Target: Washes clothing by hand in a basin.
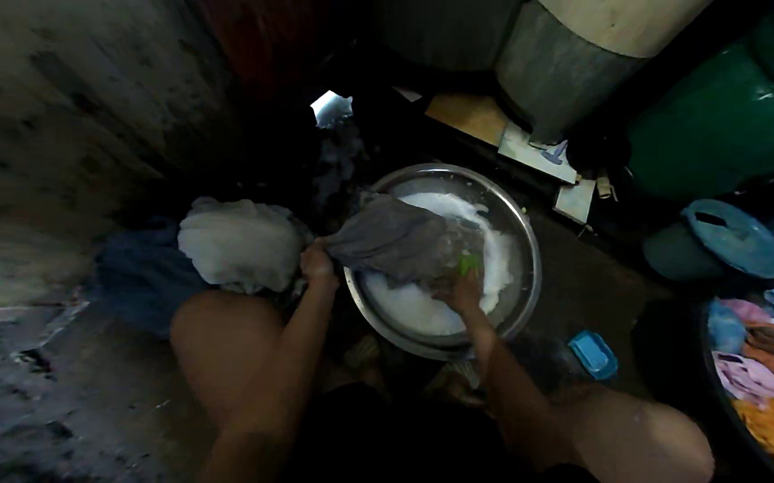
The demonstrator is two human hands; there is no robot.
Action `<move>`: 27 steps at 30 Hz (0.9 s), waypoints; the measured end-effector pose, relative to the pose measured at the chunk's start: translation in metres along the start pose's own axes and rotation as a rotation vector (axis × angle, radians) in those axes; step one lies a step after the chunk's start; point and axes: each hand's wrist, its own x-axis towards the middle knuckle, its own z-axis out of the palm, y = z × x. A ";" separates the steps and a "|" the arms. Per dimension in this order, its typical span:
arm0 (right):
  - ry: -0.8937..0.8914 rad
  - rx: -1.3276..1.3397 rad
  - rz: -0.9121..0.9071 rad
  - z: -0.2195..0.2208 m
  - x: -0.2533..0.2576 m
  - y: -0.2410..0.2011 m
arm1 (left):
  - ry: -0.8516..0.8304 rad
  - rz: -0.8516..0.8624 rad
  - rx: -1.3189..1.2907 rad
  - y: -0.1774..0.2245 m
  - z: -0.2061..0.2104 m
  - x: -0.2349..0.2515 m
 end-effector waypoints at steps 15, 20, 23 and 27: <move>0.129 0.024 -0.016 -0.154 -0.002 0.051 | -0.510 0.399 0.063 0.095 0.017 -0.047; -0.403 -0.004 -0.238 -0.129 -0.013 0.064 | -0.387 0.354 0.992 0.090 -0.054 -0.047; -0.483 0.128 -0.171 -0.111 0.002 0.065 | -0.466 0.142 1.529 0.092 -0.057 -0.042; -0.166 0.249 -0.052 -0.098 0.035 0.053 | -0.480 0.450 1.209 0.074 -0.004 -0.013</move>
